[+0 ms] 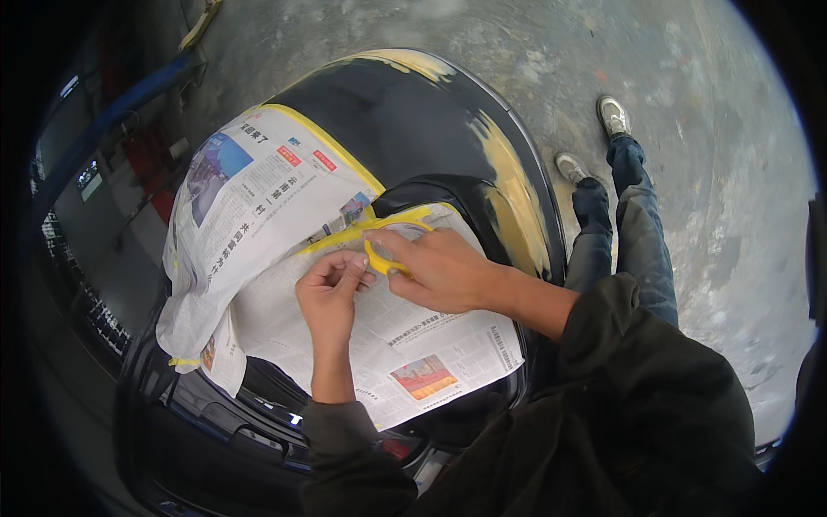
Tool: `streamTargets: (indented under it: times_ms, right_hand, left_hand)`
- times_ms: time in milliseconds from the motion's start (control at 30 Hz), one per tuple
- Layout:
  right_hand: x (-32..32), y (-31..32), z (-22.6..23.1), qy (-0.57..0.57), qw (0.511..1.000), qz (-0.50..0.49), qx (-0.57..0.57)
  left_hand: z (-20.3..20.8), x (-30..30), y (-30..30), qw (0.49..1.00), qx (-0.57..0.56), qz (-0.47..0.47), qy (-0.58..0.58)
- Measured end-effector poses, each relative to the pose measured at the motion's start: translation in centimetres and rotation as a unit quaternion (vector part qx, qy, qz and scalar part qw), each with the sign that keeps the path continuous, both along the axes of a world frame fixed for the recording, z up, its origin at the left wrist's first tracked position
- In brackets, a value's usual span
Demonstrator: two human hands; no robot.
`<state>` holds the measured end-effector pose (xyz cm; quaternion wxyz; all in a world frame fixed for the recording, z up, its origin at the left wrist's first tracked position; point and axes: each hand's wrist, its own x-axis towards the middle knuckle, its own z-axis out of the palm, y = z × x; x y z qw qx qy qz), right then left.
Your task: The person places sheets of newspaper over the rear trunk area of a black car and secures them with yellow masking tape. They smooth the paper, tear strips of tape, and press the tape to hold the newspaper in place around the trunk lid and bumper.
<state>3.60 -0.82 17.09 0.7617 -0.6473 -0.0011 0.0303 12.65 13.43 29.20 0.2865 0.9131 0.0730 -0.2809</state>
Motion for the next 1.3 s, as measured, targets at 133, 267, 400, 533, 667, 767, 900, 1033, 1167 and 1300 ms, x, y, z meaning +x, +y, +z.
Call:
streamTargets:
  times_ms: [133,267,400,533,667,767,900,1033,1167,1300]
  right_hand:
    - [2.7,1.1,-0.1,0.104,0.983,-0.048,-0.141]
    - [4.8,3.0,0.1,0.126,0.975,-0.082,-0.163]
    - [5.9,3.9,-0.1,0.155,0.971,-0.11,-0.145]
    - [5.8,3.9,0.2,0.189,0.968,-0.118,-0.113]
    - [6.1,4.6,0.3,0.288,0.94,-0.179,-0.027]
    - [5.1,3.9,-0.9,0.339,0.906,-0.253,-0.002]
    - [1.6,-0.5,-2.1,0.301,0.922,-0.244,-0.014]
    - [-0.2,-4.6,-1.0,0.275,0.94,-0.194,-0.051]
    - [-0.7,-8.7,1.8,0.257,0.962,-0.094,-0.02]
    - [-0.3,-13.3,3.5,0.222,0.971,-0.045,-0.077]
  left_hand:
    - [-1.8,-0.5,-0.5,0.925,0.157,-0.167,-0.302]
    - [-3.1,0.0,-0.2,0.864,0.209,-0.226,-0.398]
    - [-3.5,0.6,-0.1,0.84,0.238,-0.248,-0.419]
    - [-3.3,0.7,0.3,0.841,0.276,-0.216,-0.413]
    - [-3.6,1.0,0.0,0.837,0.266,-0.209,-0.431]
    - [-4.1,0.9,-0.2,0.836,0.265,-0.206,-0.435]
    - [-4.7,0.2,0.3,0.814,0.289,-0.263,-0.43]
    - [-5.0,0.6,-0.3,0.8,0.327,-0.28,-0.418]
    - [-0.8,0.5,2.2,0.861,0.199,-0.238,-0.404]
    - [5.2,1.3,5.9,0.871,0.181,-0.06,-0.453]
